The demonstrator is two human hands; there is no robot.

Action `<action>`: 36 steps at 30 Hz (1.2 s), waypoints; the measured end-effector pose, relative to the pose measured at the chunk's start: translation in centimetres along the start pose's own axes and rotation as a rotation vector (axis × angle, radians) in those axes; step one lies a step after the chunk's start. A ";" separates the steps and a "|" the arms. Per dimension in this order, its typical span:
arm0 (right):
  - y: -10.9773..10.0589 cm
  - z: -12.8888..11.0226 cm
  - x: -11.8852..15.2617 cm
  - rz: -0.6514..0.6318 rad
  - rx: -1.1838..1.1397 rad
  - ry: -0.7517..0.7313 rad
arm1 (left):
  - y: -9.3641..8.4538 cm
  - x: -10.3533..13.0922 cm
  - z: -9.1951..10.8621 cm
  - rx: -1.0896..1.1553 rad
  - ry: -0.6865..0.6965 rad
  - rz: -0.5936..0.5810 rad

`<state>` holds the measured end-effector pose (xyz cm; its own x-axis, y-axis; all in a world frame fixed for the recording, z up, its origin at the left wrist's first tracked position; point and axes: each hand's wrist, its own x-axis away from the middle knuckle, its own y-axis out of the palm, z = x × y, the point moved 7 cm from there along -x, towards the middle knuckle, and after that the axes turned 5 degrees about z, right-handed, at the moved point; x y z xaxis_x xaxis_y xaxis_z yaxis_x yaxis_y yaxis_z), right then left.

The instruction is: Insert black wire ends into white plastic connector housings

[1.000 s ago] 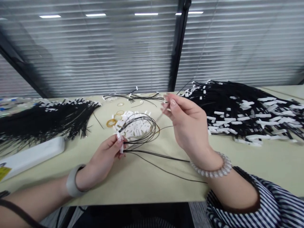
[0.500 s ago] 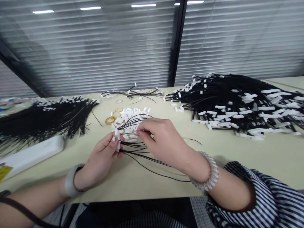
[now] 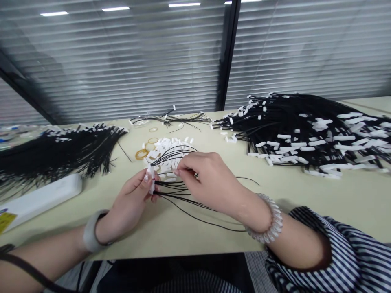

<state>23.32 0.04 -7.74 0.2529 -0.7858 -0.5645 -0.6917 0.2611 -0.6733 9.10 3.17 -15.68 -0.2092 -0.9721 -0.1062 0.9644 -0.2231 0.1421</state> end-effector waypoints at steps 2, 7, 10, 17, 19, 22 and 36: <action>0.0 0.0 0.0 0.003 0.002 -0.002 | 0.0 0.0 0.0 -0.010 0.002 -0.003; -0.1 0.0 0.0 0.014 0.013 -0.030 | 0.1 0.0 0.0 -0.049 -0.013 -0.015; 0.0 -0.3 0.0 -0.001 0.022 -0.066 | 0.1 0.0 0.1 -0.048 -0.026 -0.004; 0.0 -0.3 0.0 -0.015 0.027 -0.084 | 0.0 0.0 -0.2 -0.018 -0.028 0.000; -0.1 -0.3 0.0 -0.010 0.022 -0.086 | 0.0 -0.1 -0.3 -0.017 -0.024 -0.007; -0.1 -0.3 0.0 -0.007 0.021 -0.090 | -0.1 -0.1 -0.3 -0.025 -0.015 -0.015; -0.1 -0.2 0.1 -0.008 0.024 -0.075 | 0.1 0.0 0.0 -0.041 -0.010 -0.024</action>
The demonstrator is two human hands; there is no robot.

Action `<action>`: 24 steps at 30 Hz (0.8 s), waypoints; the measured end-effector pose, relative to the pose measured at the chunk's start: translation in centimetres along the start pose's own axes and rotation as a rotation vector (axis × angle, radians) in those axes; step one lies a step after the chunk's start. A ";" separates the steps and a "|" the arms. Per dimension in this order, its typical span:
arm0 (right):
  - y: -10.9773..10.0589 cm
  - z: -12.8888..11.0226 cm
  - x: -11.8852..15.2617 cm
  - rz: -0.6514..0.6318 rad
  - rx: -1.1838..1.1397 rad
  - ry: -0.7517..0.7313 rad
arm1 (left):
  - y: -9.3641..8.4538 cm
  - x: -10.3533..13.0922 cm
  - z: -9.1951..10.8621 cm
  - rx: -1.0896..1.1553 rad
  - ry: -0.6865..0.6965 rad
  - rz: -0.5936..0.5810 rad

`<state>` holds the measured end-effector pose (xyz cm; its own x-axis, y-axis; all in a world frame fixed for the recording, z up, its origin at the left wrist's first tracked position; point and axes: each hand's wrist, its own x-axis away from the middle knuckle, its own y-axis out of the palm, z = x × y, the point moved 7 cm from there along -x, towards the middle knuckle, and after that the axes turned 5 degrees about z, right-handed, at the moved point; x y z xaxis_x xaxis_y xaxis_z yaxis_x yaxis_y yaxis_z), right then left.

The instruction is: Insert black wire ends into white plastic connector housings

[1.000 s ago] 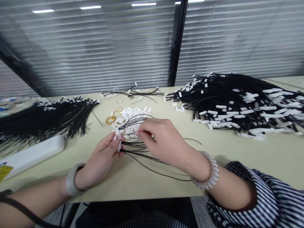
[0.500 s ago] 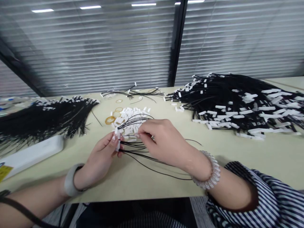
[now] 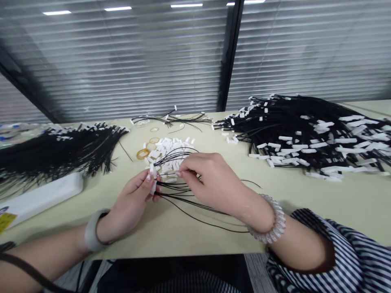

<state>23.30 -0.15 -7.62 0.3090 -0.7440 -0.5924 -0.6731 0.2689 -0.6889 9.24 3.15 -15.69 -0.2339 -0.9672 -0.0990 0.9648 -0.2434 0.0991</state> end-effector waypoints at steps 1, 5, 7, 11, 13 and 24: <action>0.0 0.0 0.0 -0.001 0.000 0.001 | 0.0 0.0 0.0 0.005 0.000 0.000; 0.0 -0.1 -0.1 0.005 0.009 -0.009 | 0.1 0.0 0.1 0.020 -0.006 0.001; 0.0 -0.1 -0.2 0.006 0.012 -0.014 | 0.1 0.0 0.1 0.011 -0.012 -0.002; -0.1 -0.2 -0.1 0.007 0.004 -0.014 | 0.0 0.0 -0.1 0.018 -0.015 0.005; -0.2 -0.2 -0.1 0.010 0.003 -0.010 | 0.0 0.0 -0.2 0.022 -0.021 0.001; 0.0 -0.4 0.0 -0.007 0.029 -0.053 | 0.0 0.0 0.0 0.009 -0.010 -0.002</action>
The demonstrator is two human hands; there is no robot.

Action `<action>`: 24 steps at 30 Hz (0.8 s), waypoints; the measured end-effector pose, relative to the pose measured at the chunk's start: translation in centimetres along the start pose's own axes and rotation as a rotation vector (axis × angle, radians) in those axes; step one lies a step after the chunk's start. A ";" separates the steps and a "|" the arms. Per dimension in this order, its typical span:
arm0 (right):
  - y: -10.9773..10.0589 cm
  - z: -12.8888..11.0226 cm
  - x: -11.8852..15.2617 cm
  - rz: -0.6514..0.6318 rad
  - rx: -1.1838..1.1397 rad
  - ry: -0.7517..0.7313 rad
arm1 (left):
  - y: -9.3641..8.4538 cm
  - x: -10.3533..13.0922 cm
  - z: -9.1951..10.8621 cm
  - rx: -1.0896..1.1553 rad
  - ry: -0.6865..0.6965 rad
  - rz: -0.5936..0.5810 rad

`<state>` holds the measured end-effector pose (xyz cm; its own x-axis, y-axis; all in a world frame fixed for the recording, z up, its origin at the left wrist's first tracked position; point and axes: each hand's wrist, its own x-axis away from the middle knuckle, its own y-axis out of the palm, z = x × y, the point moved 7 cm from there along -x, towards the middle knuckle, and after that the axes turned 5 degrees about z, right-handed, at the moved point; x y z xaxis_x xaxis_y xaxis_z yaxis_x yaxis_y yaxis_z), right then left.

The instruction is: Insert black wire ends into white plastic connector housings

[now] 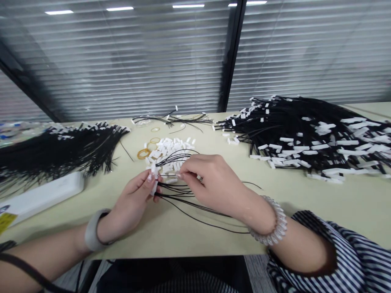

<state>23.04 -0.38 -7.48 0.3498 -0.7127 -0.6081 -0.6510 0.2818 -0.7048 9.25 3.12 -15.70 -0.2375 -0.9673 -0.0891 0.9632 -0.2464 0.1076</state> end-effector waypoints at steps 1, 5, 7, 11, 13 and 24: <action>0.1 0.0 0.0 -0.005 0.011 -0.009 | 0.0 0.0 0.0 0.002 -0.004 0.001; 0.4 0.3 0.2 -0.014 0.157 -0.044 | 0.3 0.0 0.1 -0.033 -0.027 -0.029; 0.8 0.2 0.3 -0.040 0.264 -0.078 | 0.3 0.0 0.1 -0.071 -0.028 -0.032; 2.0 0.0 0.5 -0.135 0.371 -0.102 | 0.5 0.1 0.4 -0.155 -0.016 -0.054; 2.6 -0.3 0.6 -0.155 0.388 -0.113 | 0.8 0.2 0.4 -0.198 -0.013 -0.088; 2.2 -0.5 0.5 -0.063 0.447 -0.193 | 0.8 0.2 0.6 -0.232 0.017 -0.075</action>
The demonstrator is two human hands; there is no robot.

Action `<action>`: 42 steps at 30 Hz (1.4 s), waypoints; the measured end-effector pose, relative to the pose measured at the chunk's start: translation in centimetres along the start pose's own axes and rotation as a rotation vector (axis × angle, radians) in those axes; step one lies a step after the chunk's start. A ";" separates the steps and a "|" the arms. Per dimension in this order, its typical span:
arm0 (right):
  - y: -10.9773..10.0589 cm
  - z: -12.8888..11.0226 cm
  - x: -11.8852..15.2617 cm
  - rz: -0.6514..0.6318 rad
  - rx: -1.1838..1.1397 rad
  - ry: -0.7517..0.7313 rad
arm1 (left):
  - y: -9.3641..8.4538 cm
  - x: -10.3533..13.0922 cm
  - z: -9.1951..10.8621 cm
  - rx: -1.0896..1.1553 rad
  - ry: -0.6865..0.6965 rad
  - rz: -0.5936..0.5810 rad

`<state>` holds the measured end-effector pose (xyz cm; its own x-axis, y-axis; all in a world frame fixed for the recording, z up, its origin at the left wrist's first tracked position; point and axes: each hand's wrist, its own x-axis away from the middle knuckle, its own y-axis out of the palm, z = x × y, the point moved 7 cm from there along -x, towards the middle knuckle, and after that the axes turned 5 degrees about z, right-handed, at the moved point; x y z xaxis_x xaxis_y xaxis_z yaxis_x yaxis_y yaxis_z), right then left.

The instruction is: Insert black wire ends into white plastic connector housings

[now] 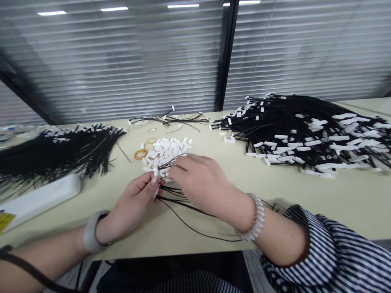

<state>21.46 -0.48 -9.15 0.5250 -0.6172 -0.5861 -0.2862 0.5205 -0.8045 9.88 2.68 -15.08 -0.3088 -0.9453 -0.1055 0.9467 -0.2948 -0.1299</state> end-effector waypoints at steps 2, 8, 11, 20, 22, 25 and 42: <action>-0.9 1.1 -0.1 0.070 0.034 0.028 | -0.3 -0.1 0.0 0.047 0.008 0.052; -4.2 2.5 0.2 0.285 -0.045 0.125 | -1.5 -0.5 -0.5 0.139 0.083 0.188; -2.3 1.0 0.0 -0.035 -0.147 0.037 | -1.8 -0.6 -0.5 0.168 0.108 0.198; 1.7 0.2 0.4 -0.338 -0.374 0.079 | -1.7 -0.3 0.0 0.068 0.115 0.175; 1.8 0.4 0.4 -0.314 -0.403 0.101 | -1.6 -0.3 0.1 0.065 0.113 0.149; 1.9 0.6 0.4 -0.296 -0.368 0.132 | -1.5 -0.3 0.1 0.082 0.104 0.140; 1.2 0.4 0.3 -0.361 -0.603 0.340 | -2.3 -0.3 0.8 0.055 0.140 0.231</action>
<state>21.62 0.20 -10.25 0.4220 -0.8849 -0.1973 -0.5815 -0.0972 -0.8077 7.91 3.50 -13.94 -0.0898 -0.9610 -0.2616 0.9959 -0.0841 -0.0331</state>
